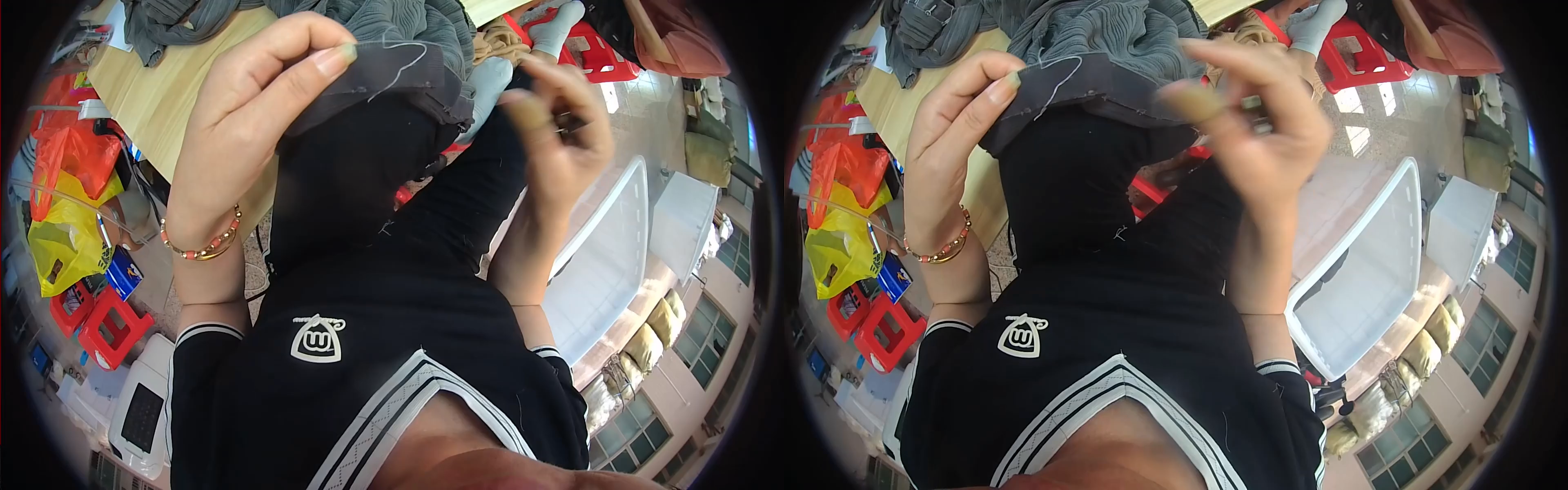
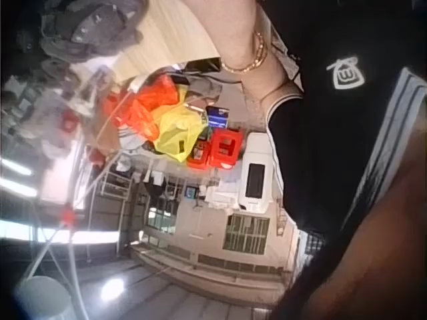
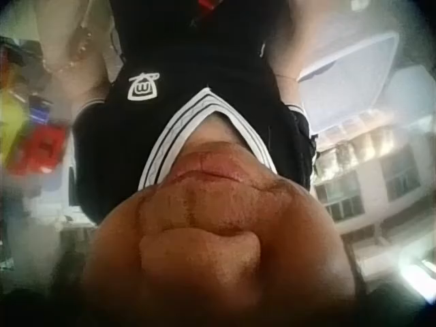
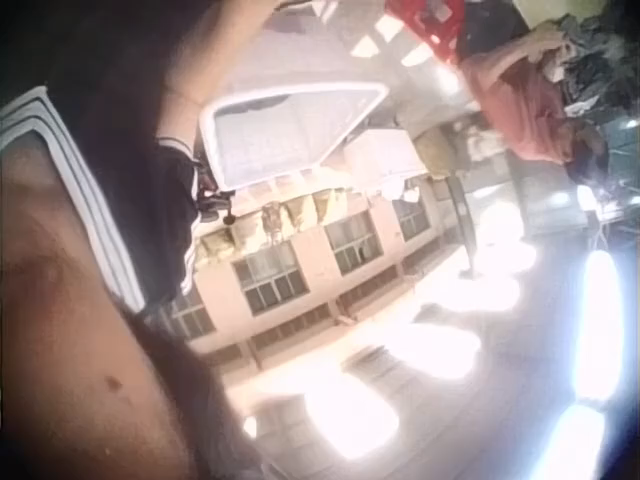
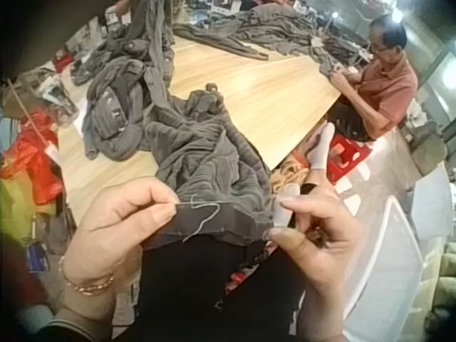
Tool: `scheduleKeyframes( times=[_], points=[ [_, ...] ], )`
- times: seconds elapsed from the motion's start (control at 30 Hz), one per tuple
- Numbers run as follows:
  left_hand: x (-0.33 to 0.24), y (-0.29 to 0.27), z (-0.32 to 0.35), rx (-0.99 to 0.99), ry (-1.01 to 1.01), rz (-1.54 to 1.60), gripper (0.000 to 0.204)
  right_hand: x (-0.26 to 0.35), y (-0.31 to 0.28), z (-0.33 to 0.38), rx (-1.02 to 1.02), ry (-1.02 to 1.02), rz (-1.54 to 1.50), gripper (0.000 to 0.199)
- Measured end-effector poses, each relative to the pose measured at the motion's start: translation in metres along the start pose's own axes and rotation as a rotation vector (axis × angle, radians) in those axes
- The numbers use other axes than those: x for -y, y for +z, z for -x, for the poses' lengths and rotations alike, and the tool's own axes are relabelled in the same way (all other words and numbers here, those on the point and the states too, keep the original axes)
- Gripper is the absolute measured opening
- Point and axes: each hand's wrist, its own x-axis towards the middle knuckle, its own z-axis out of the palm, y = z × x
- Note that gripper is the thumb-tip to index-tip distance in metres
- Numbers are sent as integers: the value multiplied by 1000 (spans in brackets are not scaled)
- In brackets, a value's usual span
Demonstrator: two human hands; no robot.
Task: Manually attaching metal eye and hook fasteners to grey fabric strips using pliers.
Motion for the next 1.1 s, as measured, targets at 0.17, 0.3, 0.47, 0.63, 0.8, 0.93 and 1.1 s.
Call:
scheduleKeyframes(
  times=[0.17, 0.3, 0.47, 0.63, 0.8, 0.93, 1.1],
  points=[
    [-6, 4, -3, 36, -39, 15, 18, 22, 30, -15, 242, -278, 74, 42],
    [-3, 3, -5, 79, -48, 58, 18, 19, 38, -18, 262, -288, 152, 35],
    [2, 4, -8, 83, -58, 123, 17, 8, 37, -17, 193, -321, -41, 39],
    [2, 4, -8, 91, -51, 140, 17, 6, 30, -14, 201, -210, -166, 27],
    [-1, 3, -11, 150, -1, 50, 16, -1, 13, -9, 101, -141, -405, 17],
    [-5, 11, -13, 44, 16, 90, 14, -13, -15, 4, -69, 43, -645, 15],
    [-8, 4, -14, 132, -29, 5, 16, -32, -43, 5, -386, 302, -298, 27]
  ],
)
